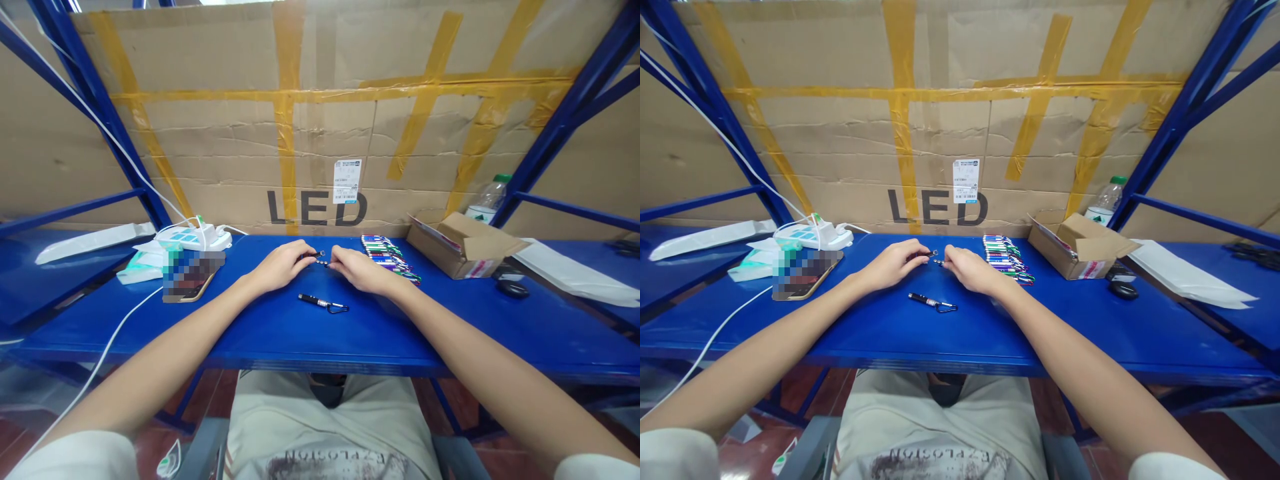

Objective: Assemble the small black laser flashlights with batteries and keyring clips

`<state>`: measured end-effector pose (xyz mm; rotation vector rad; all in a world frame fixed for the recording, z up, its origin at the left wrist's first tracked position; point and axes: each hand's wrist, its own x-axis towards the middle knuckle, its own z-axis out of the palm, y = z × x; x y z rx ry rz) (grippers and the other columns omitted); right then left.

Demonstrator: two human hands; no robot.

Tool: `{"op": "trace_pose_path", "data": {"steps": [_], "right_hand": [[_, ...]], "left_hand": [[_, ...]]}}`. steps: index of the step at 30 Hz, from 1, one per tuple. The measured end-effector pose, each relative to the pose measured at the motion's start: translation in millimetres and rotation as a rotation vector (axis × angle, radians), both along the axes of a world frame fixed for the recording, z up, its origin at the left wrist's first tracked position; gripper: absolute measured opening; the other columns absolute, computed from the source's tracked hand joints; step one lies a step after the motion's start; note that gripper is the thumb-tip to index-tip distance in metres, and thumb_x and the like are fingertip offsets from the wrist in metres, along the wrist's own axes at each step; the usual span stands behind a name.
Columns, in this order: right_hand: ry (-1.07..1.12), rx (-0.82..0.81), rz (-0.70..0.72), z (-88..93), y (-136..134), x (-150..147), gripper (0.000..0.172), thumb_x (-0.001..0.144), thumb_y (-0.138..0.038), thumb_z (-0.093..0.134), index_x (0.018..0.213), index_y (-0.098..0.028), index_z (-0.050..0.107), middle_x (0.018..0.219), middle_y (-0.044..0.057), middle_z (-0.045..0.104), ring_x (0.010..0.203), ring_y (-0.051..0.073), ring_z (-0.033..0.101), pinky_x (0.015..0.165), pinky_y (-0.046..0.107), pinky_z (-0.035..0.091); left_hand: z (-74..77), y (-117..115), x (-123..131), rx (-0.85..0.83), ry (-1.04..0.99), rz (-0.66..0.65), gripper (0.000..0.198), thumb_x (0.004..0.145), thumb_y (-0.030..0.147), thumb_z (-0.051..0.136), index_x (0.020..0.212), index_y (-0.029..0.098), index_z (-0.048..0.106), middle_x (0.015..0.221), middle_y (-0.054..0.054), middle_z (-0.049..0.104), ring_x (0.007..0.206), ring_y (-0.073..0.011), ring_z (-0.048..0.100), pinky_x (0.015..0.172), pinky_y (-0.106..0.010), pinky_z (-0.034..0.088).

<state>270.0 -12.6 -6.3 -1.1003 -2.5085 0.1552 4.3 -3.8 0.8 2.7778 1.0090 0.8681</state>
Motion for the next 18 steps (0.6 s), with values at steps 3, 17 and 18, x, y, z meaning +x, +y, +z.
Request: {"op": "trace_pose_path", "data": {"steps": [3,17,18], "right_hand": [[0.052,-0.028,0.045,3.7,-1.1,0.0,0.018,0.109,-0.022,0.053,0.091,-0.024,0.050,0.096,0.005,0.068,0.082,0.020,0.058,0.074,0.030,0.039],[0.266,-0.167,0.016,7.1,4.4,2.8,0.030,0.100,-0.018,0.067,0.130,-0.019,0.067,0.113,0.010,0.082,0.098,0.022,0.077,0.090,0.033,0.055],[0.282,-0.178,0.010,6.8,5.1,2.6,0.034,0.101,-0.019,0.066,0.135,-0.018,0.067,0.114,0.011,0.082,0.100,0.023,0.077,0.093,0.034,0.056]], "left_hand": [[0.4,0.4,-0.8,-0.005,-0.002,-0.003,0.029,0.113,0.038,0.053,0.124,0.020,0.073,0.120,-0.010,0.076,0.109,-0.0262,0.072,0.099,-0.041,0.057],[-1.0,1.5,0.0,-0.037,-0.041,-0.001,0.029,0.112,0.039,0.055,0.123,0.021,0.074,0.120,-0.009,0.078,0.110,-0.0256,0.073,0.101,-0.040,0.057],[-0.6,1.2,0.1,-0.041,-0.047,-0.006,0.028,0.112,0.039,0.055,0.122,0.021,0.074,0.119,-0.009,0.078,0.109,-0.0252,0.073,0.100,-0.039,0.057]]}}
